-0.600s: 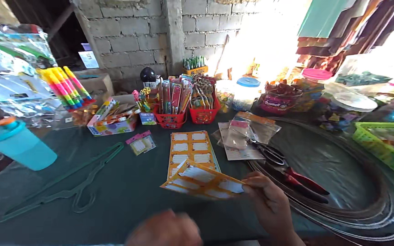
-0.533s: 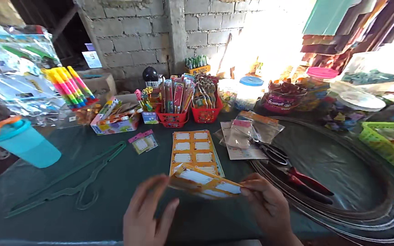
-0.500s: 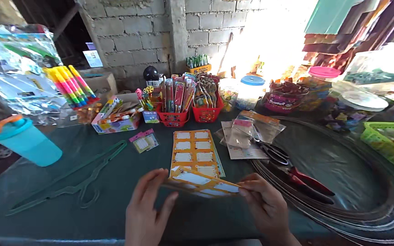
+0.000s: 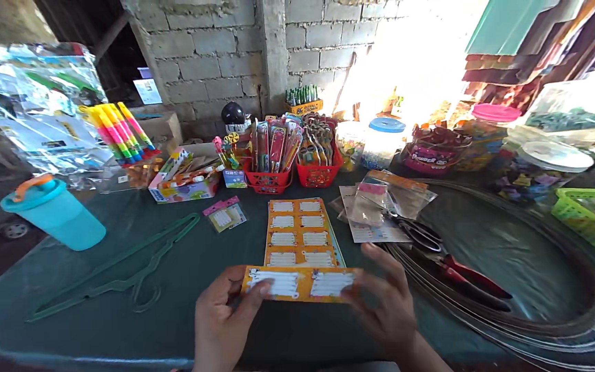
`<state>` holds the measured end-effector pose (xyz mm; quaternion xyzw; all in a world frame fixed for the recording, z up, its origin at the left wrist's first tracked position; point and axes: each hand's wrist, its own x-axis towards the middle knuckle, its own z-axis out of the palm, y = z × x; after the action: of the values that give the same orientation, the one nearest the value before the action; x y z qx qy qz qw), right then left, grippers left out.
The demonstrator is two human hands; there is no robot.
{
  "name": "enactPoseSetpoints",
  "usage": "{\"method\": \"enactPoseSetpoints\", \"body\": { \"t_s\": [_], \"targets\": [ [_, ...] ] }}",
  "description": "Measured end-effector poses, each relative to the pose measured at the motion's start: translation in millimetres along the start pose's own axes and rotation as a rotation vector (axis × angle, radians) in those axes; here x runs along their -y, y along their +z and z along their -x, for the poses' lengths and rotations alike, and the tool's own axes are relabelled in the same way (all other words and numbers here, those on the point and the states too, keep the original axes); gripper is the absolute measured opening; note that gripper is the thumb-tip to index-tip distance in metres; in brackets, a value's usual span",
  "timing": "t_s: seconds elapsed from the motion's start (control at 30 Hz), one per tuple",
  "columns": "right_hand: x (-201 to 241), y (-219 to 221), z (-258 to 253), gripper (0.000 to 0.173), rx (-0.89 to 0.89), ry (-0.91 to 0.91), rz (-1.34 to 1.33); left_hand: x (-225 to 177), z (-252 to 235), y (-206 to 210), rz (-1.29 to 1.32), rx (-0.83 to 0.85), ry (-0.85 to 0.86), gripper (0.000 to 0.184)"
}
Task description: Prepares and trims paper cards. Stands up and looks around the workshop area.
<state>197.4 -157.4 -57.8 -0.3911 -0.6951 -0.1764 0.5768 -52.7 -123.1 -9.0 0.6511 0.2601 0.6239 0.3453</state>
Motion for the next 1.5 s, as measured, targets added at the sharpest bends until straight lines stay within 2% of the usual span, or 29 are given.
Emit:
{"method": "enactPoseSetpoints", "body": {
  "t_s": [0.07,0.13,0.2,0.27,0.37,0.4,0.5,0.53,0.6,0.67,0.7,0.77,0.83,0.93,1.0,1.07,1.27,1.4,1.5],
  "targets": [
    [-5,-2,-4,0.054,0.038,0.183,-0.296,7,-3,1,0.102,-0.085,0.013,0.015],
    [-7,-4,-6,0.063,0.141,0.332,-0.558,8,-4,3,0.265,-0.183,-0.039,0.015],
    [-9,-3,-9,0.061,0.240,0.403,-0.614,6,-2,4,0.462,-0.243,-0.131,0.017],
    [-10,-6,-22,0.045,0.309,0.437,-0.588,0,3,-5,0.544,-0.201,-0.197,0.026],
    [-15,-22,-64,0.042,0.426,0.440,-0.534,-17,14,-32,0.290,0.068,-0.175,0.056],
    [-17,-26,-80,0.041,0.486,0.414,-0.502,-23,20,-40,0.205,0.155,-0.163,0.056],
    [-21,-17,-117,0.035,0.750,0.307,-0.453,-29,32,-55,0.149,0.410,-0.212,0.038],
    [-22,-8,-123,0.036,0.846,0.294,-0.444,-25,36,-54,0.125,0.428,-0.254,0.035],
    [-26,9,-122,0.037,0.983,0.315,-0.341,-10,47,-46,0.004,0.327,-0.358,0.034],
    [-34,12,-114,0.036,1.039,0.404,-0.114,10,56,-40,-0.339,0.260,-0.404,0.028],
    [-42,8,-108,0.035,1.029,0.448,0.014,18,59,-41,-0.481,0.277,-0.399,0.028],
    [-66,-15,-94,0.031,0.983,0.536,0.280,30,66,-45,-0.601,0.303,-0.364,0.029],
    [-97,-47,-75,0.029,0.951,0.650,0.509,32,71,-49,-0.606,0.313,-0.326,0.026],
    [-125,-90,-62,0.034,1.070,0.885,0.728,34,71,-49,-0.579,0.264,-0.274,0.027],
    [-140,-104,-59,0.040,1.168,0.952,0.726,43,69,-48,-0.541,0.154,-0.178,0.025],
    [-159,-114,-52,0.043,1.196,0.919,0.667,45,63,-47,-0.418,0.057,-0.133,0.024],
    [-213,-128,-33,0.063,1.060,0.819,0.521,39,50,-38,-0.110,-0.186,-0.088,0.029],
    [-193,-135,-27,0.063,0.827,0.747,0.524,39,59,-42,-0.025,-0.300,-0.108,0.029],
    [-146,-131,-13,0.062,0.668,0.675,0.317,45,75,-53,-0.026,-0.383,-0.192,0.031]
  ]
}}
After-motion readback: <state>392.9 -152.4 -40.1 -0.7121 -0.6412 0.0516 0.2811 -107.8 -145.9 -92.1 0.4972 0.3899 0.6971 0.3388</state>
